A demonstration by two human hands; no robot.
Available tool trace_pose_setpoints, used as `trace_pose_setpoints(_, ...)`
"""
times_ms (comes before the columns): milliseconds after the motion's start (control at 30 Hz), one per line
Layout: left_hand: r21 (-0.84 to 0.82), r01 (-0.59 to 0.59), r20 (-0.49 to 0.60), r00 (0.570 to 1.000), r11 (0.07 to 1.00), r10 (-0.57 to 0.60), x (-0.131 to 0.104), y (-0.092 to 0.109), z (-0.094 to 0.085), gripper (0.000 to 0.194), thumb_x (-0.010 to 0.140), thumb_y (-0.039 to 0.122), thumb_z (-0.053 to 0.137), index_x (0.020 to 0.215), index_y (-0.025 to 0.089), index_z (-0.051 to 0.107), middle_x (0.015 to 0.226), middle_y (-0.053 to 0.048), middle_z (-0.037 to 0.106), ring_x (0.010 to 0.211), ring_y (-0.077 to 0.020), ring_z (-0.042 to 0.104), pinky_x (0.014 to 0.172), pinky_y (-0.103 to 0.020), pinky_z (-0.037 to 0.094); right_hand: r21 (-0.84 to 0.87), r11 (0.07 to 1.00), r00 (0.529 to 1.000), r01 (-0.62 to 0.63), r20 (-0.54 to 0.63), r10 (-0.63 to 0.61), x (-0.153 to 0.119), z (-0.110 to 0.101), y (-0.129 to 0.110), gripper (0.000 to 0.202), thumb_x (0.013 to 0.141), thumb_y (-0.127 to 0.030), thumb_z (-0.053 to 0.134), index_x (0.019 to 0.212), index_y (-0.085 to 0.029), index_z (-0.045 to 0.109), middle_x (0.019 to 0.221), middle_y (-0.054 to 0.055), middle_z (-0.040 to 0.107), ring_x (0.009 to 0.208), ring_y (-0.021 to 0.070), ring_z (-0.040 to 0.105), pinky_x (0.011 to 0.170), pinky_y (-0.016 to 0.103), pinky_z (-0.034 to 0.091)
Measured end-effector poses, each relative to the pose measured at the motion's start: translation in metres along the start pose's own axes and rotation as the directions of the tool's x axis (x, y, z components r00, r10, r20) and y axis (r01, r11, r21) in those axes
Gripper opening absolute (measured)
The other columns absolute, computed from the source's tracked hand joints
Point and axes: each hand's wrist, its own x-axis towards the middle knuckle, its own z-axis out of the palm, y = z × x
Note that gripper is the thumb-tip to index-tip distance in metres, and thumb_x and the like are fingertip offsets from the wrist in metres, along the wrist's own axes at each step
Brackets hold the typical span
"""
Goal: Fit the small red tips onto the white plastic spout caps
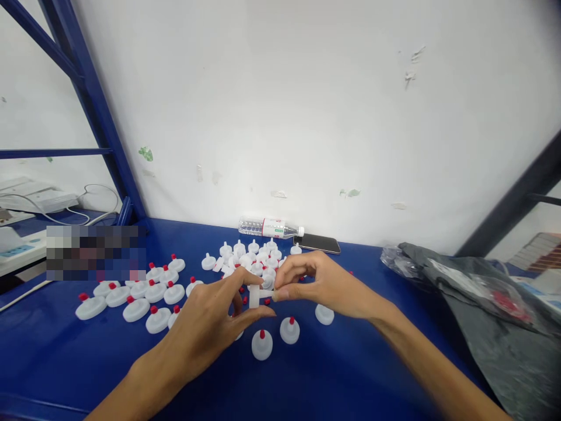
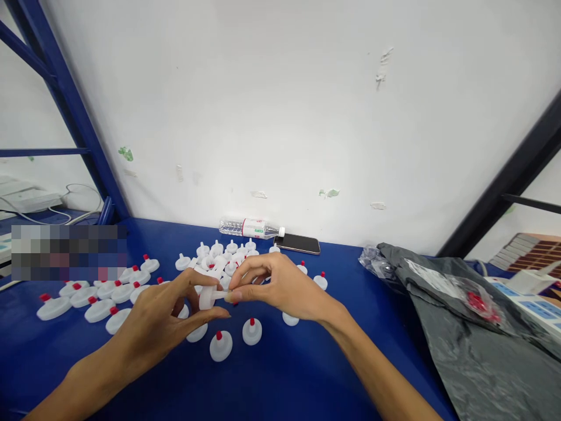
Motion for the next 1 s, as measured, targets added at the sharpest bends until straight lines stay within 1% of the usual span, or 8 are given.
trace_pose_setpoints(100,-0.014,-0.011,0.002,1.0,1.0,0.011,0.0,0.001,0.0,0.035,0.087,0.052,0.073,0.108,0.029,0.059,0.06,0.012,0.061,0.041,-0.0092,0.049,0.049,-0.021,0.037,0.026,1.0,1.0,-0.009,-0.015,0.009,0.0,-0.002,0.0,0.019,0.085,-0.038,0.077,0.091,-0.021,0.074,0.085,0.002,0.076,0.082,0.0163,0.069,0.08,0.03,0.05)
trace_pose_setpoints(200,-0.032,-0.016,0.017,1.0,0.999,0.017,-0.001,0.002,0.0,0.034,0.087,0.053,0.072,0.108,0.029,0.058,0.059,0.012,0.061,0.043,-0.0092,0.052,0.049,-0.021,0.038,0.103,0.995,1.0,-0.02,-0.019,0.022,0.001,-0.002,0.005,0.02,0.083,-0.037,0.079,0.091,-0.02,0.074,0.086,0.003,0.077,0.082,0.0163,0.07,0.079,0.03,0.05)
trace_pose_setpoints(333,-0.026,0.001,-0.044,0.999,1.0,-0.002,-0.002,0.003,0.001,0.04,0.085,0.06,0.07,0.103,0.027,0.056,0.053,0.013,0.057,0.039,-0.0092,0.049,0.045,-0.021,0.035,0.272,0.962,1.0,-0.02,0.0,0.021,0.004,0.004,0.016,0.02,0.078,-0.033,0.084,0.088,-0.019,0.073,0.084,0.002,0.077,0.08,0.0156,0.071,0.076,0.028,0.052)
trace_pose_setpoints(467,-0.005,-0.004,-0.057,0.998,1.0,0.004,-0.001,0.001,0.001,0.041,0.086,0.062,0.068,0.1,0.025,0.057,0.052,0.012,0.054,0.04,-0.0095,0.05,0.045,-0.021,0.035,0.333,0.943,1.0,-0.01,-0.007,0.013,0.007,0.011,0.021,0.022,0.076,-0.031,0.086,0.088,-0.019,0.073,0.078,0.001,0.075,0.074,0.014,0.069,0.071,0.026,0.051)
trace_pose_setpoints(600,0.0,0.004,-0.049,0.999,1.0,-0.004,-0.001,-0.001,0.002,0.042,0.086,0.062,0.068,0.102,0.025,0.058,0.052,0.013,0.053,0.04,-0.0096,0.052,0.046,-0.021,0.035,0.28,0.96,0.999,-0.026,-0.014,0.031,0.006,0.014,0.019,0.023,0.079,-0.036,0.084,0.092,-0.019,0.075,0.08,0.002,0.075,0.077,0.0152,0.069,0.072,0.028,0.05)
trace_pose_setpoints(767,0.074,0.081,0.036,0.996,0.994,-0.084,0.0,-0.004,0.004,0.043,0.088,0.064,0.064,0.106,0.025,0.059,0.054,0.01,0.058,0.044,-0.013,0.059,0.049,-0.023,0.036,0.199,0.978,0.996,-0.059,-0.047,0.069,0.006,0.012,0.016,0.024,0.08,-0.037,0.082,0.096,-0.021,0.074,0.08,0.002,0.077,0.076,0.0163,0.07,0.067,0.026,0.049)
trace_pose_setpoints(867,0.118,0.089,0.025,0.995,0.989,-0.092,0.002,-0.004,0.003,0.041,0.09,0.063,0.063,0.106,0.025,0.057,0.056,0.01,0.059,0.047,-0.0145,0.061,0.05,-0.024,0.037,0.13,0.99,0.993,-0.059,-0.09,0.071,0.007,0.011,0.015,0.023,0.082,-0.038,0.08,0.097,-0.022,0.073,0.079,0.001,0.078,0.077,0.0168,0.072,0.068,0.026,0.051)
trace_pose_setpoints(1000,0.117,0.074,-0.002,0.997,0.99,-0.074,0.002,-0.003,0.001,0.041,0.09,0.06,0.065,0.108,0.024,0.056,0.057,0.01,0.059,0.049,-0.014,0.062,0.052,-0.023,0.039,0.064,0.997,0.987,-0.048,-0.147,0.057,0.005,0.011,0.013,0.025,0.086,-0.044,0.076,0.094,-0.02,0.073,0.079,0.003,0.077,0.077,0.018,0.073,0.075,0.03,0.055)
